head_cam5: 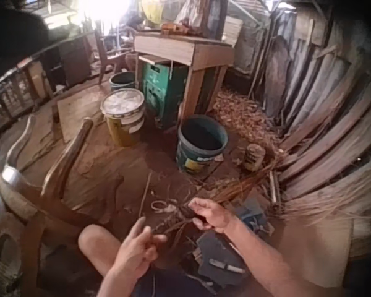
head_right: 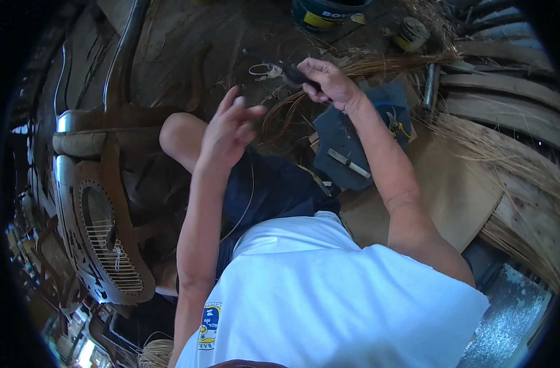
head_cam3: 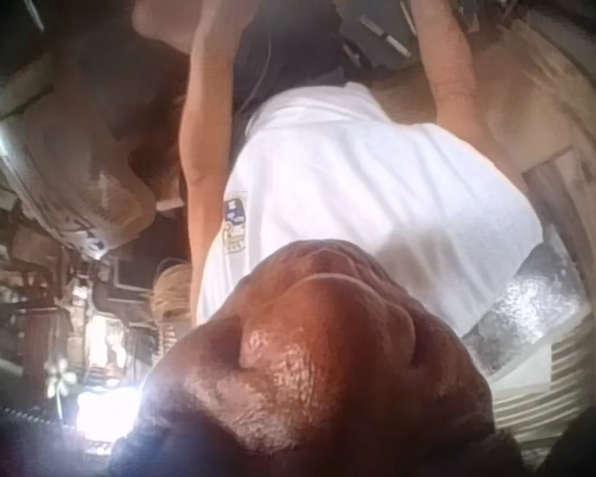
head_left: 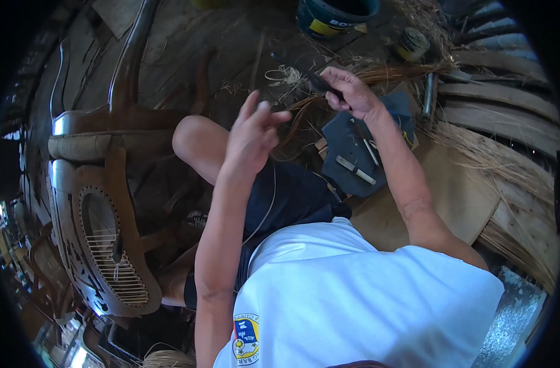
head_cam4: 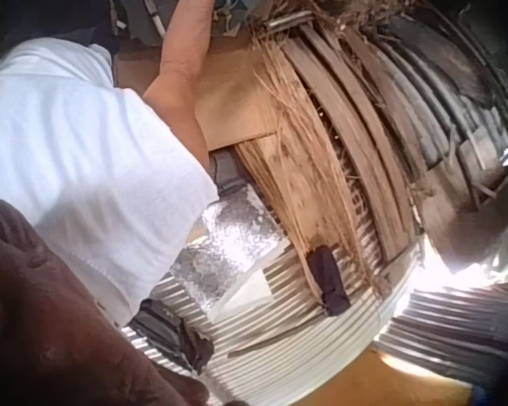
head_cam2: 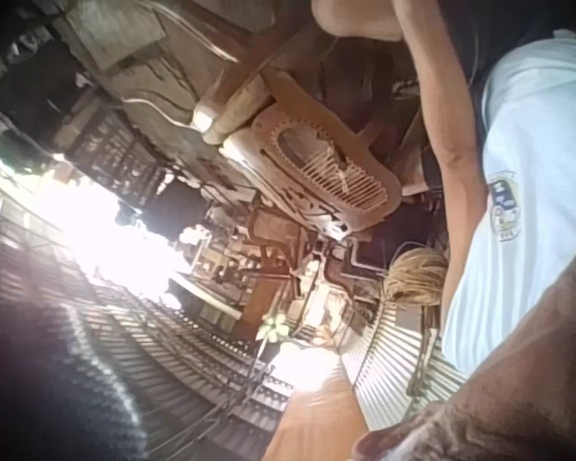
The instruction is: Repairing a wooden chair by weaving cane material into the backrest.
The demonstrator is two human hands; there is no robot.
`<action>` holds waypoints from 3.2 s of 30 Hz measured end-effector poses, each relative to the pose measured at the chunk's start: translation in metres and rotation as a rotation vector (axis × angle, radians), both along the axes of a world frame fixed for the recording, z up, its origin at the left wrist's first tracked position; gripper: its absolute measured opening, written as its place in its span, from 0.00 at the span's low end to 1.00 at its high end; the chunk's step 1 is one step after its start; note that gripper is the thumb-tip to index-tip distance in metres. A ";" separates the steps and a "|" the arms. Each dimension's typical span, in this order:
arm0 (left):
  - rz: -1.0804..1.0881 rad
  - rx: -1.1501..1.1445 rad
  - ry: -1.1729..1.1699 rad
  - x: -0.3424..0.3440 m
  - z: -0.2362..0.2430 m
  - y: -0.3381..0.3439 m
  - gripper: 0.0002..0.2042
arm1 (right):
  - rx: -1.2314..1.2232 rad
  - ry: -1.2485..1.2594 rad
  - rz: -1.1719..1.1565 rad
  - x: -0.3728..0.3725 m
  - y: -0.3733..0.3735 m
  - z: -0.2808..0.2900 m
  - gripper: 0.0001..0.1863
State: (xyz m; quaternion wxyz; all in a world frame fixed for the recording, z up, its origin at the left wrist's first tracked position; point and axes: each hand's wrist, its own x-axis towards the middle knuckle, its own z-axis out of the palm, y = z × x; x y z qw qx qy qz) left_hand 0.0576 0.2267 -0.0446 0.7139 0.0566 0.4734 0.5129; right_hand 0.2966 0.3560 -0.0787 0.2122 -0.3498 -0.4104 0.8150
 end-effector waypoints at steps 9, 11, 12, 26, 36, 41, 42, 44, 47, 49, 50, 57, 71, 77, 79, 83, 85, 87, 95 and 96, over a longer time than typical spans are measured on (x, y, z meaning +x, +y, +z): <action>-0.152 0.164 0.021 0.059 -0.074 0.054 0.16 | 0.066 -0.290 0.037 0.043 -0.094 0.018 0.14; -0.193 0.118 0.244 0.038 -0.049 0.069 0.14 | 0.007 -0.291 -0.091 0.076 -0.122 0.001 0.14; -0.233 0.104 0.318 0.017 -0.041 0.078 0.13 | -0.048 -0.278 -0.194 0.092 -0.135 -0.012 0.13; -0.363 0.099 1.054 -0.136 0.064 0.067 0.17 | 0.401 -1.305 -0.453 0.221 -0.142 -0.181 0.16; -0.391 0.096 0.795 -0.035 0.056 -0.054 0.10 | 0.183 -0.385 -0.186 0.021 -0.134 0.004 0.21; -0.443 0.153 0.598 -0.003 0.041 -0.075 0.10 | -0.155 0.202 -0.138 -0.049 -0.121 0.025 0.19; -0.433 0.155 0.602 -0.004 0.044 -0.078 0.10 | -0.191 0.234 -0.131 -0.053 -0.115 0.019 0.17; -0.431 0.086 0.595 -0.008 0.049 -0.083 0.10 | -0.211 0.277 -0.195 -0.054 -0.110 0.013 0.15; -0.488 0.108 0.891 -0.020 0.056 -0.104 0.11 | -0.166 0.166 -0.294 -0.043 -0.099 -0.001 0.10; -0.446 0.126 1.000 -0.034 0.065 -0.136 0.10 | -0.191 0.110 -0.368 -0.032 -0.085 -0.019 0.08; -0.443 0.061 1.052 -0.040 0.077 -0.153 0.10 | -0.224 0.059 -0.436 -0.025 -0.077 -0.029 0.06; -0.565 -0.476 1.274 -0.095 0.166 -0.356 0.07 | -0.162 -0.152 -0.615 0.009 -0.039 -0.079 0.08; 0.005 0.170 1.192 -0.053 0.141 -0.235 0.19 | 0.334 -0.180 -0.293 -0.033 -0.080 0.008 0.05; -0.341 0.176 0.609 0.008 0.053 -0.035 0.24 | 0.380 -0.151 -0.153 -0.047 -0.103 0.039 0.05; -0.414 0.207 0.494 0.025 0.034 -0.016 0.21 | 0.426 -0.160 -0.195 -0.030 -0.099 0.036 0.04; -0.609 0.243 0.659 0.037 0.017 -0.018 0.14 | 0.266 -0.161 -0.394 0.011 -0.086 -0.003 0.08; -0.575 0.222 0.711 0.032 0.009 -0.028 0.12 | 0.343 -0.512 -0.428 0.044 -0.090 -0.059 0.14; -0.543 0.177 0.682 0.026 0.001 -0.035 0.11 | 0.625 -1.070 -0.086 0.087 -0.113 -0.118 0.23; -0.366 0.071 0.519 0.001 0.016 -0.058 0.11 | 0.850 -1.592 0.617 0.130 -0.189 -0.188 0.28; -0.351 0.066 0.517 0.000 0.017 -0.059 0.11 | 0.753 -1.550 0.612 0.130 -0.189 -0.190 0.25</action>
